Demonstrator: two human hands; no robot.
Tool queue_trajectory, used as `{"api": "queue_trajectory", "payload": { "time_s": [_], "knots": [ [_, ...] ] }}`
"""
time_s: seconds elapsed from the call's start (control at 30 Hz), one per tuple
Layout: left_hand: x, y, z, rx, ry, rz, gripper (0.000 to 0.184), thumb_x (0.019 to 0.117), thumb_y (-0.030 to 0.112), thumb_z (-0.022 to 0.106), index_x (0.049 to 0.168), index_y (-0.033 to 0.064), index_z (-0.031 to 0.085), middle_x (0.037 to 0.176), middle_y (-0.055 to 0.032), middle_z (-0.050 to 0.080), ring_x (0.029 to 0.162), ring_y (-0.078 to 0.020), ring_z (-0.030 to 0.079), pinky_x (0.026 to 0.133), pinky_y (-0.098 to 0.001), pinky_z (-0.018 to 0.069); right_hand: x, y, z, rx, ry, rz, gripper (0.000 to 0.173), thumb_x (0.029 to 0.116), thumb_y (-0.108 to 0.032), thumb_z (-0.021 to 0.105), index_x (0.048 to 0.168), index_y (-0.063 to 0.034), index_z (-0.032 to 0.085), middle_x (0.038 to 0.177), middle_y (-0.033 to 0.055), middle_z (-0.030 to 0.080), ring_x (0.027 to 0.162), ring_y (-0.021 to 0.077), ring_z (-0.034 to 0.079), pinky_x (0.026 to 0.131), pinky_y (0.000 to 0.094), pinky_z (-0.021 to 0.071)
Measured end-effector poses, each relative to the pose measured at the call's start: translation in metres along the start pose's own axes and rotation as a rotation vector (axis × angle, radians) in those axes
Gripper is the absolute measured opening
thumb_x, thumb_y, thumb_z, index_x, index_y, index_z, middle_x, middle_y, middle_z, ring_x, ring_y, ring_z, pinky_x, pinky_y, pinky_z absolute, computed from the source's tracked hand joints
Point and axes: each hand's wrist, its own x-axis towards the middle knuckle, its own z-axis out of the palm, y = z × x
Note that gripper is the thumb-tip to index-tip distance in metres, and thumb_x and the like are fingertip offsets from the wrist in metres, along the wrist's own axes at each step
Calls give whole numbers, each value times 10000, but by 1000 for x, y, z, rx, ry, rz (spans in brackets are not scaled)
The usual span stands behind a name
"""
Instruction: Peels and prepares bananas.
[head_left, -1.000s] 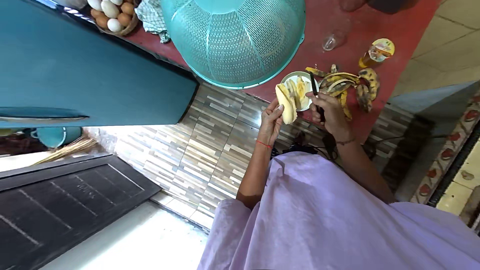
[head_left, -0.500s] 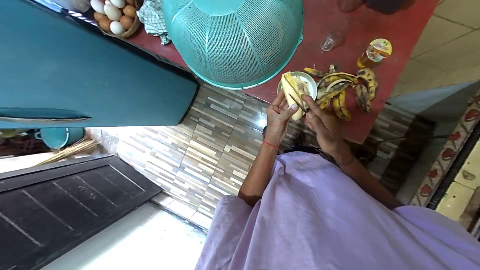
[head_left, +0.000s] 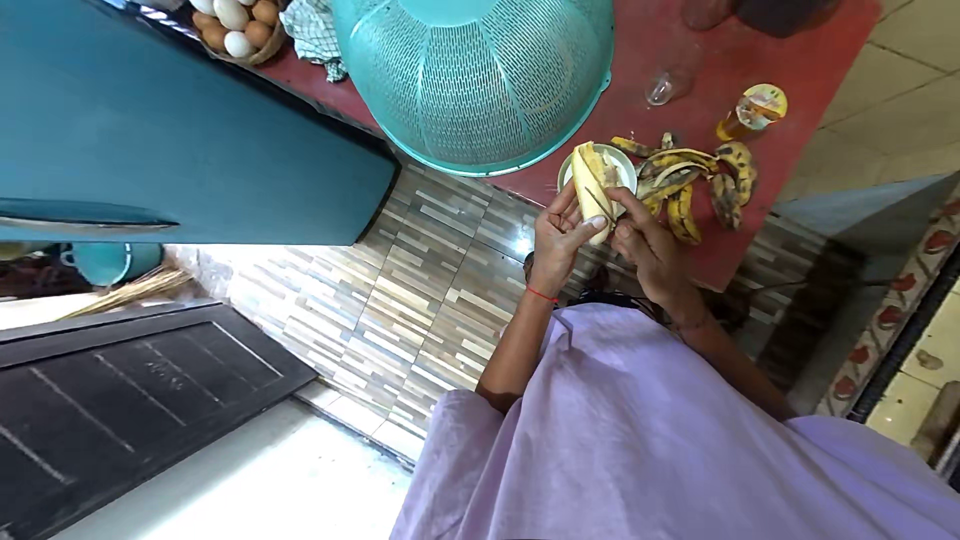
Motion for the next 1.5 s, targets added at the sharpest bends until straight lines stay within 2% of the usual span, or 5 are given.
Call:
{"api": "queue_trajectory", "payload": {
  "time_s": [0.83,1.0,1.1,1.3,1.5],
  "knots": [
    [-4,-1,-7,88,-49,-17,723,802,-132,679,1466,-135,391,1329,-178,642,1119,-176,687,993,-328,563,3,9,-8,161,-102,91,506,1108,-295,383,1611,-311,337,724,28,474,477,86,384,394,198,314],
    [3,-1,-15,154,-38,-55,726,791,-140,693,1460,-127,412,1343,-182,635,1138,-174,680,1007,-318,556,9,13,-8,445,-132,275,532,1110,-192,341,1639,-218,287,700,-3,519,456,52,413,384,167,339],
    [7,-5,-22,127,-46,-134,676,824,-112,673,1458,-88,440,1325,-157,646,1116,-171,681,982,-327,563,13,29,-10,755,-197,413,551,1101,-207,310,1638,-296,225,750,-19,540,446,29,415,380,150,358],
    [14,-12,-35,162,-24,-253,587,854,-85,656,1418,-73,492,1242,-148,685,1048,-168,697,938,-332,578,16,52,-15,1115,-209,592,301,1118,-293,297,1346,-292,494,692,-41,520,421,-10,390,371,120,341],
    [19,-16,-38,125,72,-350,474,932,-36,596,1399,-48,516,1152,-123,711,957,-152,703,873,-330,590,28,76,-21,1051,-18,716,256,1139,-291,276,1249,-223,497,676,-61,493,435,-6,382,373,127,327]
  ]
}}
